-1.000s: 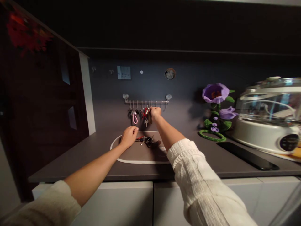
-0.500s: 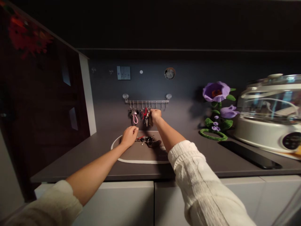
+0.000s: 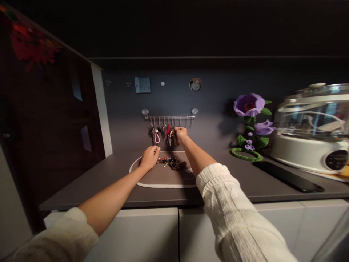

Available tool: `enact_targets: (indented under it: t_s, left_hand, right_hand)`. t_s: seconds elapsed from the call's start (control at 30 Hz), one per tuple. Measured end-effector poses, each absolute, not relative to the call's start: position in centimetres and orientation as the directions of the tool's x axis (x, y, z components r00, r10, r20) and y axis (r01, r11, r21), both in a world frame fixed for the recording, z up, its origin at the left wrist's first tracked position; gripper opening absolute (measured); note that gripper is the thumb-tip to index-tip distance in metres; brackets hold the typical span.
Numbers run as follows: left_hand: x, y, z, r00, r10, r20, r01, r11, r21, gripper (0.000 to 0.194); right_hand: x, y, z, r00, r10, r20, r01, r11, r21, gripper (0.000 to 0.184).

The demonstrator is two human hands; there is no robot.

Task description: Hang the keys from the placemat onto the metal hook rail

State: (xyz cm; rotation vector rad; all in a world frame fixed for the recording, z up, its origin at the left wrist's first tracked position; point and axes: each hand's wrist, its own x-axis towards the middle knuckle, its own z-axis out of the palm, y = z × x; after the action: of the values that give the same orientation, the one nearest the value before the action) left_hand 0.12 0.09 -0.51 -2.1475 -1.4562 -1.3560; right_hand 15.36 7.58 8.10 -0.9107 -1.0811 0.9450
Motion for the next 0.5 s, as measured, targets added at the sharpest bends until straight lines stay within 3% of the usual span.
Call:
enact_targets:
  t_s: [0.3, 0.5]
  left_hand:
    - [0.0, -0.5, -0.2, 0.154, 0.635, 0.757, 0.826, -0.503, 0.253, 0.027]
    - [0.0, -0.8, -0.1, 0.197, 0.648, 0.736, 0.838, -0.5, 0.216, 0.025]
  right_hand:
    - [16.5, 4.8, 6.9, 0.222, 0.924, 0.31, -0.145, 0.346, -0.927, 0.016]
    - [18.5, 2.1, 4.5, -0.01, 0.944, 0.33, -0.099, 0.328, -0.94, 0.006]
